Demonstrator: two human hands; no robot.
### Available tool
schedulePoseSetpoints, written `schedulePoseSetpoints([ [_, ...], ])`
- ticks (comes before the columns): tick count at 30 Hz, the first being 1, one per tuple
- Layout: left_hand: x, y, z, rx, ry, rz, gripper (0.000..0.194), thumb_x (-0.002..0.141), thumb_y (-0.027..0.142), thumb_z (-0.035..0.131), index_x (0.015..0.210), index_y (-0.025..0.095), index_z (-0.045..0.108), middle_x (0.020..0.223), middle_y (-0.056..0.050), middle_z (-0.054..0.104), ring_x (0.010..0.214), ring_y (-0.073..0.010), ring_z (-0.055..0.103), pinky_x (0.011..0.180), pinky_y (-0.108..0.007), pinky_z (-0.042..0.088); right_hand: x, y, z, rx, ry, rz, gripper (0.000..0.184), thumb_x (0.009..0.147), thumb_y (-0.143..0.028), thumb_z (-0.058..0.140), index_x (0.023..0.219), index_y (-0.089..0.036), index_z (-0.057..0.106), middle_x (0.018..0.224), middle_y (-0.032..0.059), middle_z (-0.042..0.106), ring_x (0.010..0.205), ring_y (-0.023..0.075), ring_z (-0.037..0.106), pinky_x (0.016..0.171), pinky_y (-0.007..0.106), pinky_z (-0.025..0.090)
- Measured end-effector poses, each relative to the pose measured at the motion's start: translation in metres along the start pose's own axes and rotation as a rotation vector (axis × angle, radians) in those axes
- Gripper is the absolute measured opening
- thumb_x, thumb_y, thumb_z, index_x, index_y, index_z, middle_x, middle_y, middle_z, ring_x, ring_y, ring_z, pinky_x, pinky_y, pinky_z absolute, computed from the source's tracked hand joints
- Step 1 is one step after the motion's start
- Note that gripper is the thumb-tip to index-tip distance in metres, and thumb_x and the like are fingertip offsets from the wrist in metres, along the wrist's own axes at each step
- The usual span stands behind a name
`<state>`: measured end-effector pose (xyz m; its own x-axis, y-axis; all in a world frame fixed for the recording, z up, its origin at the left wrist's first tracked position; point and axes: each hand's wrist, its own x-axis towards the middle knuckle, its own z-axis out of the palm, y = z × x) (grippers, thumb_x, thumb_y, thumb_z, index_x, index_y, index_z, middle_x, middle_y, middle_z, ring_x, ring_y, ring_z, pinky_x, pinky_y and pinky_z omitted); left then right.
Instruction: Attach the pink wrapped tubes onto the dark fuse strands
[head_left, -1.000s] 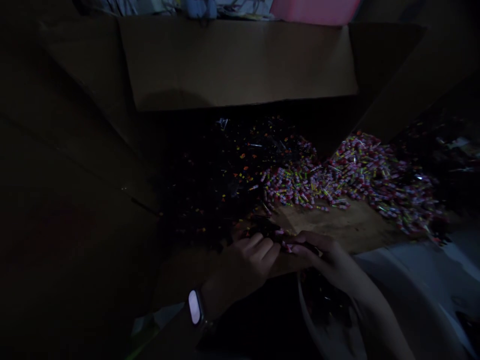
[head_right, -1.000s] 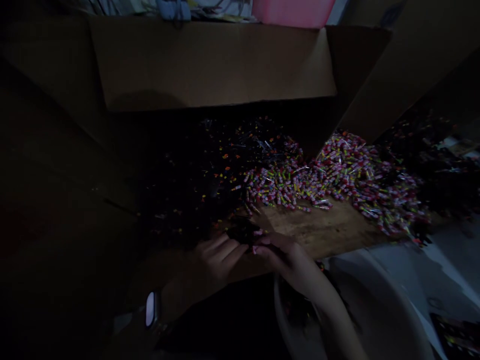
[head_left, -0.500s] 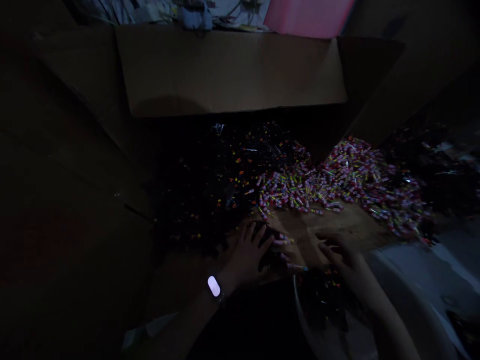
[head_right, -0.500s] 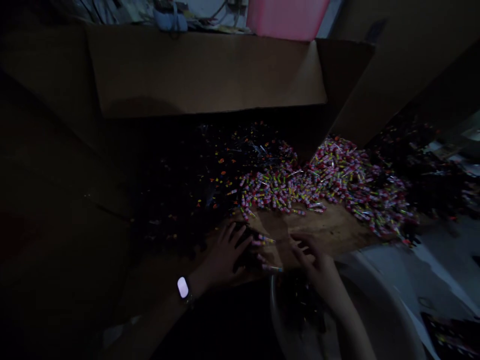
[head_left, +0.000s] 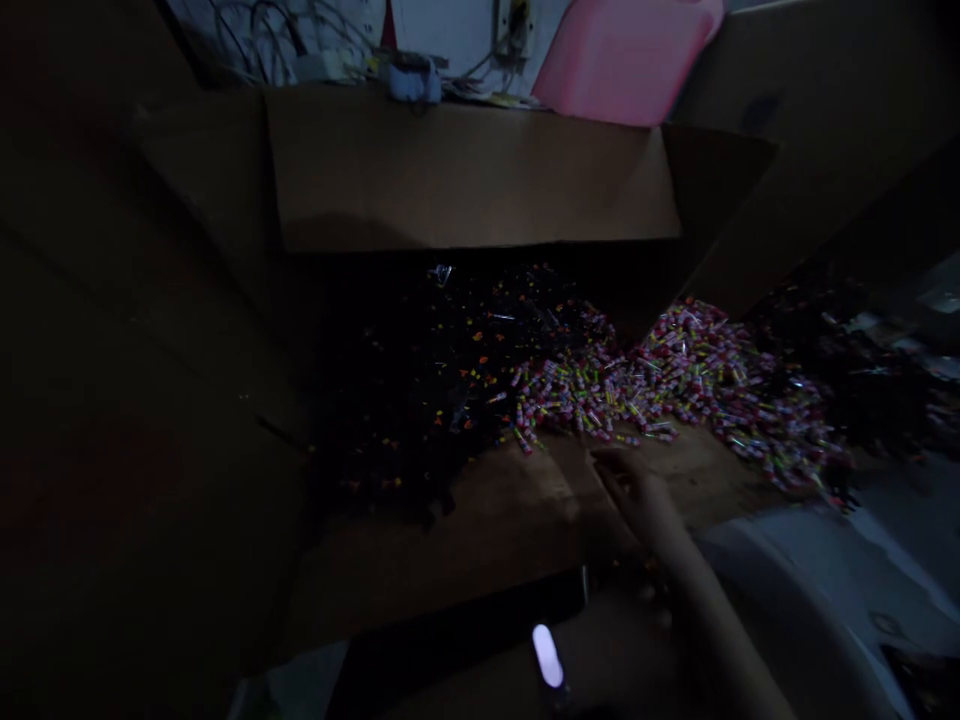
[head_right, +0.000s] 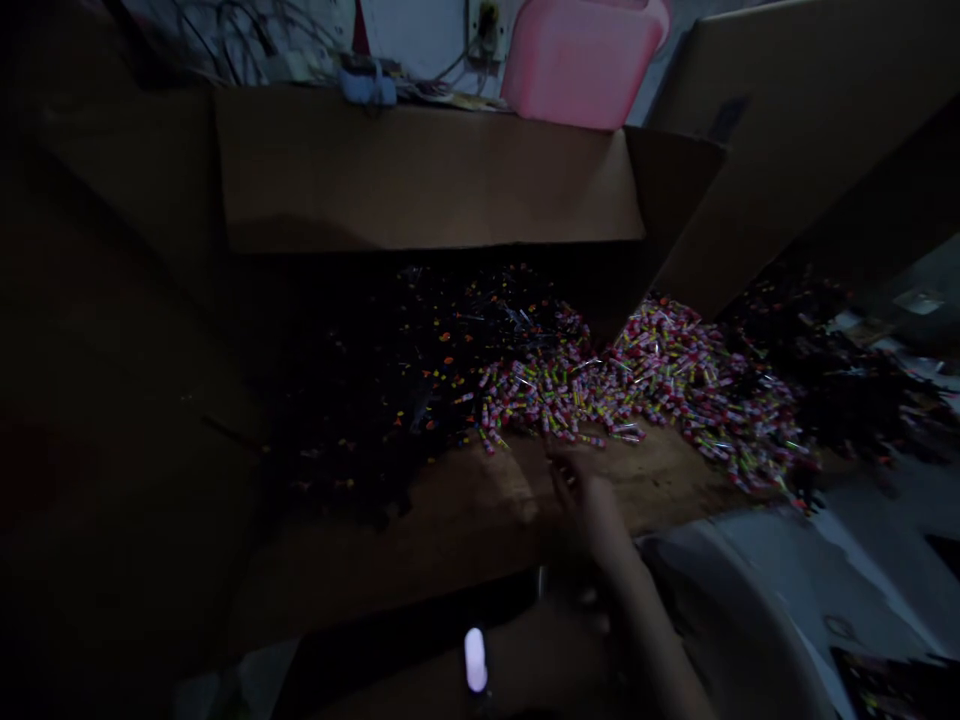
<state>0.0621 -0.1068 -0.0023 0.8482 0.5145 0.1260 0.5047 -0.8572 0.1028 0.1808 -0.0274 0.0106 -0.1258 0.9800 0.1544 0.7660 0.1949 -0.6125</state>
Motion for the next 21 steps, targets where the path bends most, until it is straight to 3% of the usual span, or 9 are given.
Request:
schedulePoseSetpoints([
  [3, -0.027, -0.037, -0.004, -0.125, 0.126, -0.078, 0.026, 0.086, 0.028, 0.051, 0.111, 0.026, 0.06, 0.119, -0.007, 0.059, 0.116, -0.0228, 0.05, 0.093, -0.042, 0.047, 0.03, -0.012, 0.038, -0.054, -0.055, -0.067, 0.028, 0.087, -0.017, 0.045, 0.111, -0.017, 0.059, 0.109, 0.0115, 0.064, 0.094, 0.0213, 0.062, 0.08, 0.032, 0.048],
  [7, -0.057, -0.086, -0.01, -0.286, 0.382, -0.401, 0.021, 0.087, 0.011, 0.047, 0.103, 0.016, 0.059, 0.107, -0.007, 0.063, 0.111, -0.0198, 0.052, 0.096, -0.043, 0.046, 0.058, -0.023, 0.077, -0.147, -0.058, -0.09, 0.027, 0.084, -0.01, 0.047, 0.107, -0.015, 0.06, 0.11, 0.0152, 0.061, 0.109, 0.0272, 0.052, 0.095, 0.041, 0.039],
  [10, -0.08, -0.109, -0.016, -0.234, 0.462, -0.431, 0.021, 0.087, 0.011, 0.046, 0.1, 0.017, 0.061, 0.102, -0.005, 0.064, 0.109, -0.0201, 0.054, 0.094, -0.044, 0.047, 0.061, -0.023, 0.085, -0.185, -0.058, -0.097, 0.034, 0.085, -0.013, 0.049, 0.118, -0.013, 0.053, 0.117, 0.0177, 0.055, 0.108, 0.0272, 0.051, 0.093, 0.041, 0.039],
  [14, -0.116, -0.134, -0.017, 0.032, 0.601, -0.547, 0.024, 0.087, 0.014, 0.046, 0.105, 0.017, 0.063, 0.111, -0.009, 0.063, 0.117, -0.0249, 0.049, 0.098, -0.05, 0.042, 0.057, -0.017, 0.076, -0.176, -0.126, -0.163, 0.043, 0.083, -0.023, 0.055, 0.124, -0.012, 0.046, 0.126, 0.0187, 0.045, 0.103, 0.0249, 0.053, 0.088, 0.036, 0.043],
  [18, -0.142, -0.15, -0.006, 0.229, 0.481, -0.771, 0.037, 0.087, 0.024, 0.049, 0.122, 0.013, 0.056, 0.134, -0.017, 0.049, 0.127, -0.0329, 0.038, 0.102, -0.056, 0.032, 0.064, -0.021, 0.074, -0.144, -0.216, -0.256, 0.024, 0.085, -0.013, 0.047, 0.105, -0.02, 0.058, 0.115, 0.0098, 0.055, 0.108, 0.0216, 0.052, 0.094, 0.033, 0.039],
  [21, -0.146, -0.153, 0.003, 0.272, 0.367, -0.827, 0.045, 0.089, 0.029, 0.046, 0.132, 0.016, 0.046, 0.142, -0.015, 0.041, 0.129, -0.0316, 0.038, 0.105, -0.058, 0.023, 0.072, -0.029, 0.079, -0.074, -0.204, -0.283, 0.018, 0.085, -0.012, 0.048, 0.093, -0.022, 0.061, 0.107, 0.0065, 0.06, 0.108, 0.0198, 0.052, 0.095, 0.031, 0.038],
])
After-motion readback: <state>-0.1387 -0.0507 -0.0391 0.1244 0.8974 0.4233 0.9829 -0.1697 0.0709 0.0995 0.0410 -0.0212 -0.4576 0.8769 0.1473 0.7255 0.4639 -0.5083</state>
